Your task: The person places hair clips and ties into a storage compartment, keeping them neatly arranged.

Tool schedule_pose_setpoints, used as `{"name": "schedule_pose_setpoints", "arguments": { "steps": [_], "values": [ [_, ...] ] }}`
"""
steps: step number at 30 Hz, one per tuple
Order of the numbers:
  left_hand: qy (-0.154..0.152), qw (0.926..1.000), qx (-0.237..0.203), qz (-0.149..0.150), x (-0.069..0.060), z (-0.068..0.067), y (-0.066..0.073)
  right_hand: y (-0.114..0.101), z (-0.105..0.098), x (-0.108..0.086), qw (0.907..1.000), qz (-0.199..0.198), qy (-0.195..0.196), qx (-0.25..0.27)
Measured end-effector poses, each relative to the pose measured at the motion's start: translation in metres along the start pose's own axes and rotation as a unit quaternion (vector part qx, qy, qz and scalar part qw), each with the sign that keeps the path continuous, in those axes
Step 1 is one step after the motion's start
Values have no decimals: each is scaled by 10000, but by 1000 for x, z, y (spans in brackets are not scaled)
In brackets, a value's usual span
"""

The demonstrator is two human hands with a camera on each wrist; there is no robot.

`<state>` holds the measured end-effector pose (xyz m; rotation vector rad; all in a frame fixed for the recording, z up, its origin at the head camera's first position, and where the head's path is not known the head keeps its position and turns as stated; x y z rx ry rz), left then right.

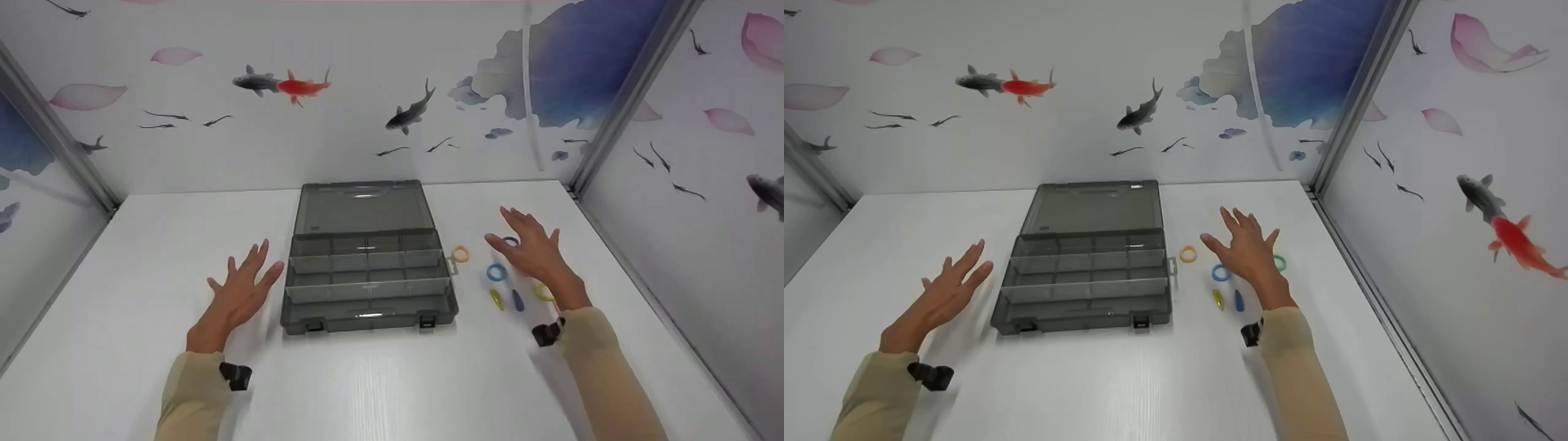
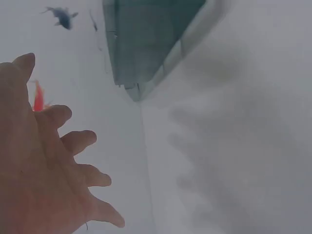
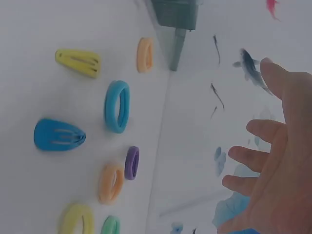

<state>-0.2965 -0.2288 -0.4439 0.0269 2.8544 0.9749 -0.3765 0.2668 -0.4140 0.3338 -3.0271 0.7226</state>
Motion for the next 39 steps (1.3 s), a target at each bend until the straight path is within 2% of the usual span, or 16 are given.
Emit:
{"name": "schedule_pose_setpoints", "arguments": {
  "steps": [3, 5, 9, 12, 15, 17, 20, 24, 27, 30, 34, 39],
  "values": [
    [99, 9978, -659, 29, -6, 0, 1, 1, 0, -4, 9990, 46, 116, 424],
    [235, 9931, -1143, 102, -9, -1, 2, 0, 0, -7, 9972, 74, 198, 714],
    [535, 9772, -2010, 425, -13, -1, 9, -3, 4, -8, 9903, 127, 392, 1325],
    [717, 9653, -2453, 539, -14, 1, 9, -9, 9, -5, 9811, 96, 487, 1868],
    [733, 9560, -2820, 348, -14, 6, 3, -15, 14, 0, 9717, 32, 524, 2302],
    [666, 9527, -2962, 109, -13, 12, -3, -17, 18, 4, 9667, 55, 543, 2501],
    [444, 9524, -3000, -297, -9, 23, -12, -16, 26, 9, 9615, 296, 509, 2683],
    [96, 9596, -2740, -634, -4, 36, -15, -11, 38, 17, 9479, 721, 480, 3064],
    [-33, 9653, -2522, -684, -2, 40, -13, -6, 45, 22, 9402, 919, 505, 3242],
    [-65, 9676, -2414, -740, -2, 42, -12, -1, 53, 25, 9335, 1043, 494, 3396],
    [-194, 9660, -2443, -830, -1, 43, -15, 4, 64, 28, 9267, 1157, 355, 3557],
    [-508, 9600, -2641, -777, -5, 45, -17, 10, 78, 32, 9295, 1356, 91, 3429]
  ]
}}
Point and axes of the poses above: each hand's wrist, its own x-axis towards the middle knuckle, its own z-axis out of the palm, y = z × x, the point moved 8 cm from there along x, towards the middle knuckle, and after that the axes turned 2 degrees about -z, right-handed, at the moved point
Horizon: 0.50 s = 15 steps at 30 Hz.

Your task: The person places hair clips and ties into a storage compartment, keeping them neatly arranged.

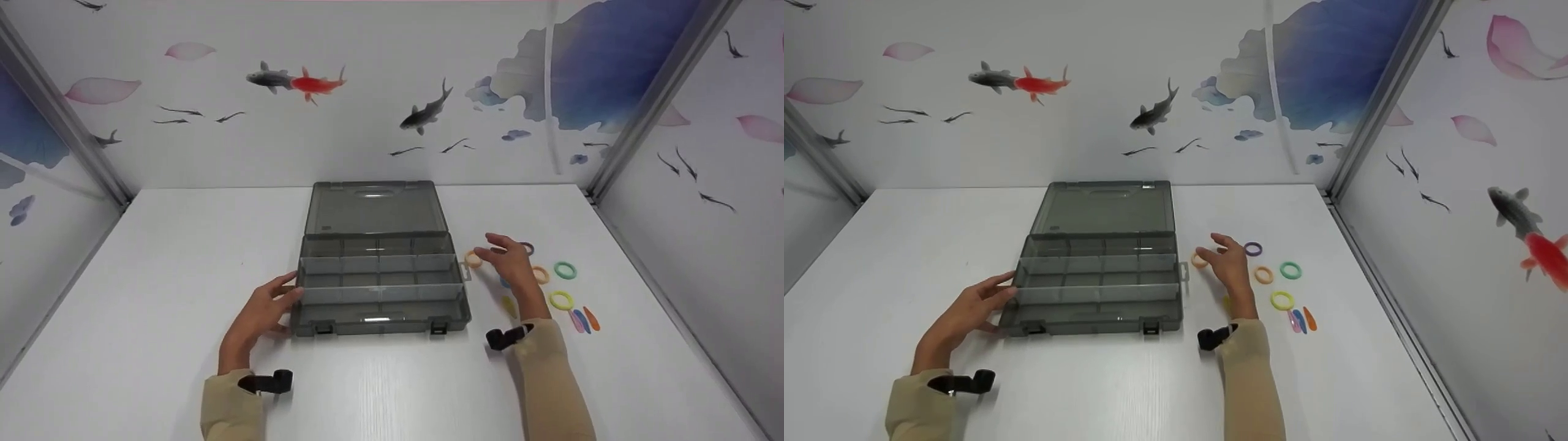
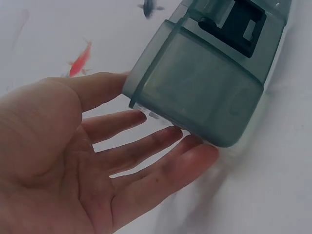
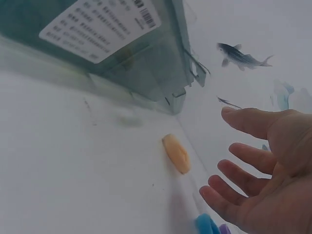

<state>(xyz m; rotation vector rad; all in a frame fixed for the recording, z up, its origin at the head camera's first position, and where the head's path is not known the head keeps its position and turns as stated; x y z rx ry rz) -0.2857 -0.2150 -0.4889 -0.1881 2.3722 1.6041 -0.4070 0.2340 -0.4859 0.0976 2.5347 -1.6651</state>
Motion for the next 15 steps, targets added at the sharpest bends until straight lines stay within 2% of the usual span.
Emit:
{"name": "schedule_pose_setpoints", "arguments": {
  "steps": [5, 10, 15],
  "values": [
    [-224, 9990, -374, 31, -3, 2, -3, 8, 5, 3, 9994, 144, -43, -305],
    [-261, 9968, -738, -142, -1, 2, -6, 8, 9, 5, 9977, 42, -17, -671],
    [-127, 9978, -552, -336, 0, 2, -6, 10, 12, 6, 9969, -4, -77, -777]
  ]
}}
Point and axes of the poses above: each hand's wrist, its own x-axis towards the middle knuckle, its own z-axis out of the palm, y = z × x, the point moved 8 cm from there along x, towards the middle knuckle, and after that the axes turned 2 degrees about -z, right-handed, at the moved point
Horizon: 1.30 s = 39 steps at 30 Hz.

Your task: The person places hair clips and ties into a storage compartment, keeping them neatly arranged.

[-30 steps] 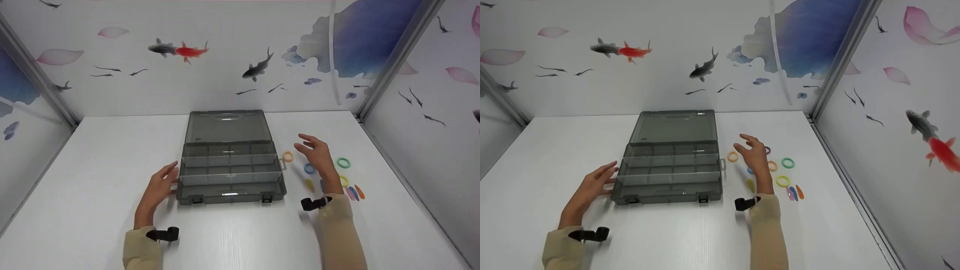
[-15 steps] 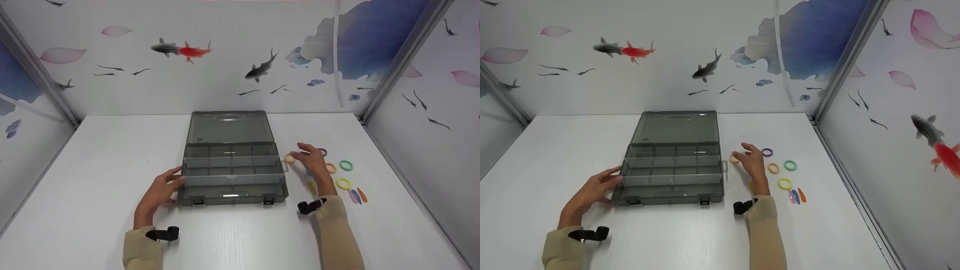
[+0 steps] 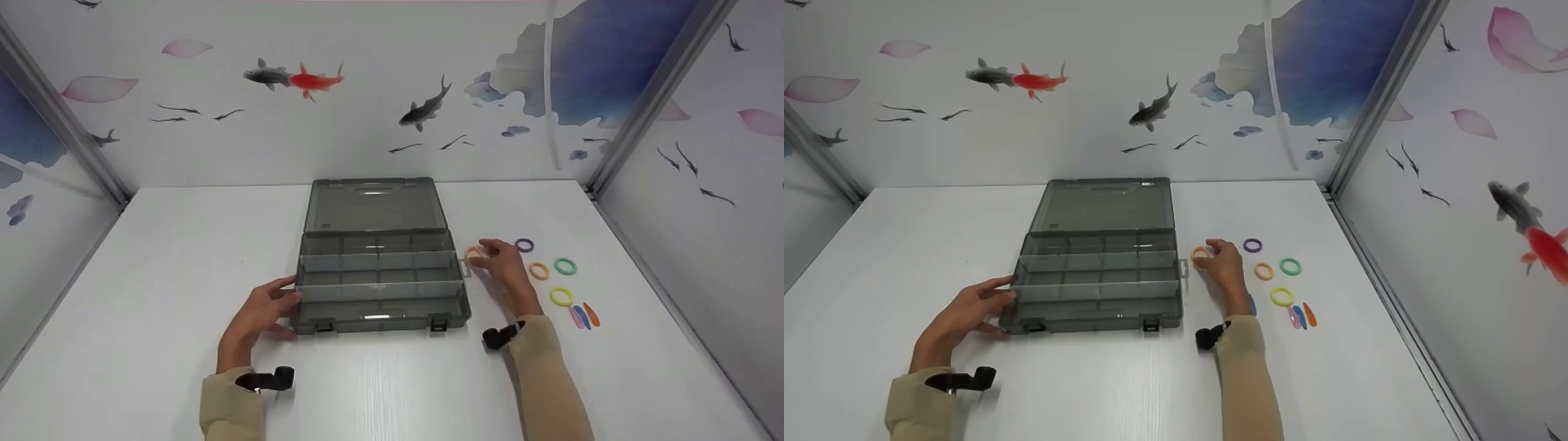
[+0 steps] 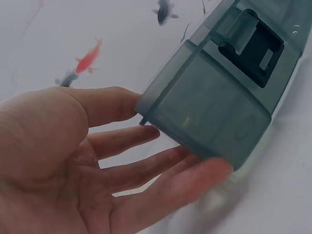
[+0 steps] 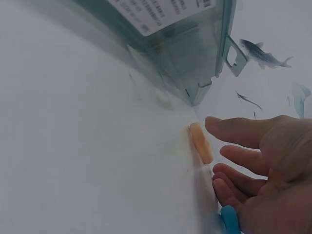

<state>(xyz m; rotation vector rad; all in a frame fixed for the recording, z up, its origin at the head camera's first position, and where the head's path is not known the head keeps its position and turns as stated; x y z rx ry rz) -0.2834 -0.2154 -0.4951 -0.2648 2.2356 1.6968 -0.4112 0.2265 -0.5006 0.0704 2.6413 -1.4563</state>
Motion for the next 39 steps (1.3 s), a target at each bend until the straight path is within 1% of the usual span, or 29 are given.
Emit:
{"name": "schedule_pose_setpoints", "arguments": {
  "steps": [4, 9, 13, 17, 24, 30, 31, 34, 37, 38, 39],
  "values": [
    [66, 9999, 123, -43, 0, 0, 0, 0, 2, 0, 10000, 56, 2, -33],
    [75, 9999, -57, -119, 1, -2, -4, -6, 4, 0, 9993, -93, 24, -372],
    [36, 9999, -106, -86, 1, -3, -4, -10, 6, 1, 9980, -191, 22, -607],
    [53, 9999, -116, -63, 1, -4, -4, -12, 8, 2, 9969, -193, 3, -762],
    [35, 9999, -88, -54, -1, -3, -5, -11, 8, 2, 9962, -160, 0, -853],
    [31, 9999, -108, -74, -2, -2, -7, -14, 7, 1, 9947, -636, 23, -809],
    [25, 9999, -114, -68, -2, -2, -7, -15, 6, 0, 9933, -808, 203, -804],
    [9, 9999, -117, -53, -1, -1, -6, -15, 4, 1, 9935, -781, 269, -780],
    [14, 9999, -105, -60, -2, -1, -5, -14, 5, 2, 9940, -667, 320, -811],
    [18, 9999, -96, -66, -2, -1, -6, -14, 6, 3, 9950, -544, 176, -824],
    [28, 9999, -84, -74, -2, -1, -6, -14, 7, 3, 9950, -532, 201, -824]
  ]
}}
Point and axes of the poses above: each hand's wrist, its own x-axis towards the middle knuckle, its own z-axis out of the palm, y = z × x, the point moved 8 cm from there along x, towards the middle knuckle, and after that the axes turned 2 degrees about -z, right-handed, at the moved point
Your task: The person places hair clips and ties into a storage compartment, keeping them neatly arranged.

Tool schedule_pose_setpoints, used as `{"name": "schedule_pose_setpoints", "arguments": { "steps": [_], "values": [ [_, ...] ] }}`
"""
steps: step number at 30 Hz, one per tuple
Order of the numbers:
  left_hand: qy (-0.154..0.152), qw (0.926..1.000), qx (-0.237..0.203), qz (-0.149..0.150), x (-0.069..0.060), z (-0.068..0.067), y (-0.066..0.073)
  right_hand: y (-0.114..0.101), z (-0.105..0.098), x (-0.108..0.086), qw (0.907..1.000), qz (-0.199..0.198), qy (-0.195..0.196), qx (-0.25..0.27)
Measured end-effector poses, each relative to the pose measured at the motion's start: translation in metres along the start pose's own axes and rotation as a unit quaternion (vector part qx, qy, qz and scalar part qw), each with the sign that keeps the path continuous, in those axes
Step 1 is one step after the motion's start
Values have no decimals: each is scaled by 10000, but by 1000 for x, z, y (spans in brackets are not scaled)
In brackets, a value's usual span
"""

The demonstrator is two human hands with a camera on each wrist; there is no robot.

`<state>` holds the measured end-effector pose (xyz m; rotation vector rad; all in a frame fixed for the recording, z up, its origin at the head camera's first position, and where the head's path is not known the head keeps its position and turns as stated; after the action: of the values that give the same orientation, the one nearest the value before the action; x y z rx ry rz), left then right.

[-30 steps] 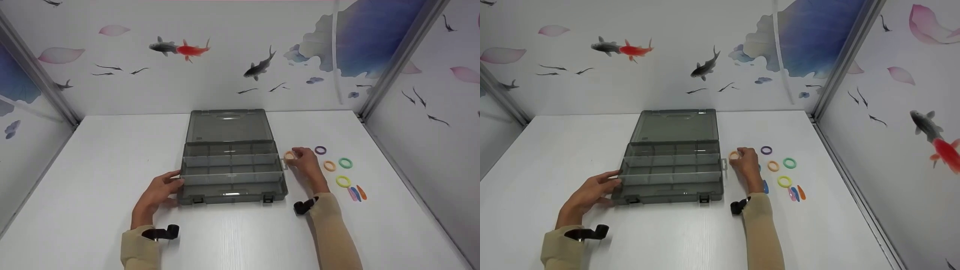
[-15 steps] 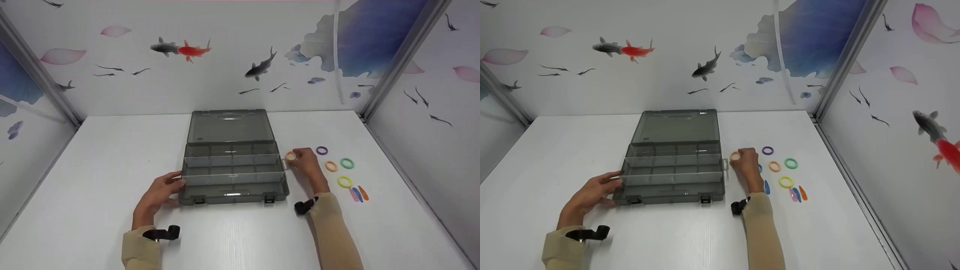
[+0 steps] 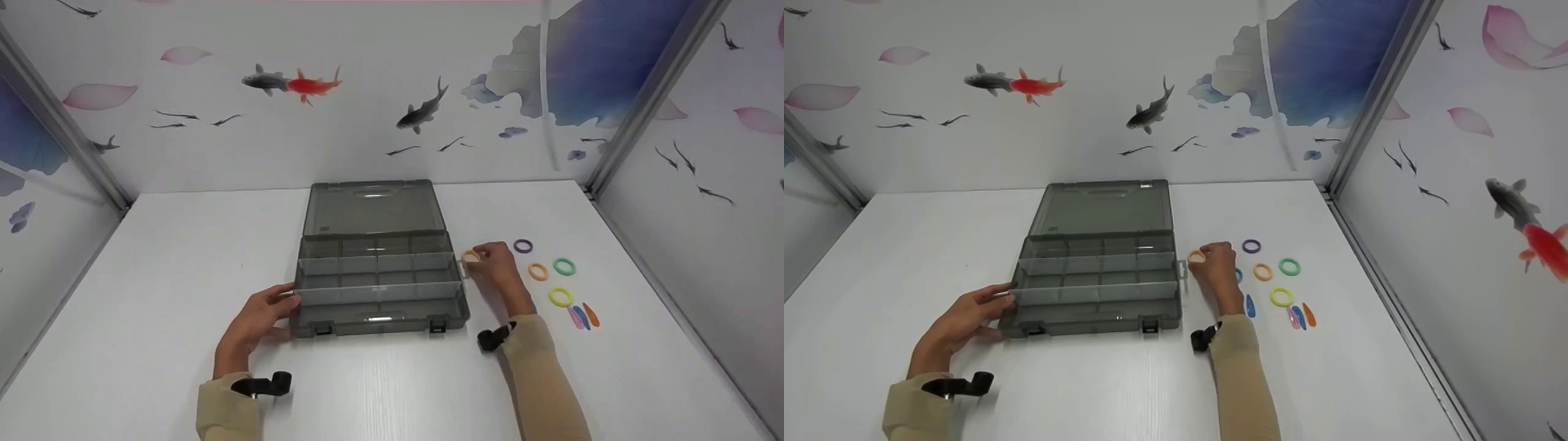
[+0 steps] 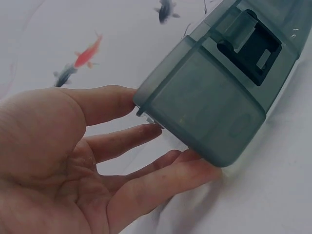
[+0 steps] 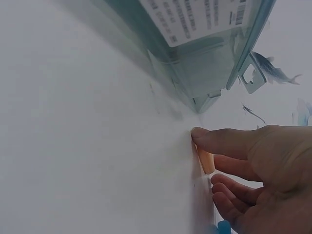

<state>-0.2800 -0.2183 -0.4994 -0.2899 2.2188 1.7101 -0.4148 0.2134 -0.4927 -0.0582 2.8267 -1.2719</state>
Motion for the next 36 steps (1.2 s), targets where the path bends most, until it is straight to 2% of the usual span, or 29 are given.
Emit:
{"name": "schedule_pose_setpoints", "arguments": {
  "steps": [11, 18, 25, 31, 36],
  "values": [
    [-1, 10000, -12, 53, 2, 2, -1, -5, -13, -5, 9973, -267, 629, -262],
    [62, 9999, 32, 94, 2, -1, 0, -22, -27, -11, 9963, -274, 808, -16],
    [85, 9999, 50, 37, 1, 0, -3, -41, -46, -19, 9915, -415, 1211, 246],
    [173, 9998, 68, 43, 0, 0, -1, -62, -50, -28, 9918, -479, 1139, 327],
    [188, 9998, 70, 36, 1, 0, -1, -82, -45, -35, 9907, -778, 918, 634]
  ]
}}
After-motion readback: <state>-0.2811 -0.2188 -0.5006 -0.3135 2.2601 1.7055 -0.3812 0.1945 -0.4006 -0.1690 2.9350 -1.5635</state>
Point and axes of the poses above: each hand's wrist, its own x-axis towards the middle knuckle, its own z-axis out of the palm, y = z × x, the point moved 8 cm from there along x, towards the middle knuckle, and after that the axes turned 2 degrees about -z, right-handed, at the moved point
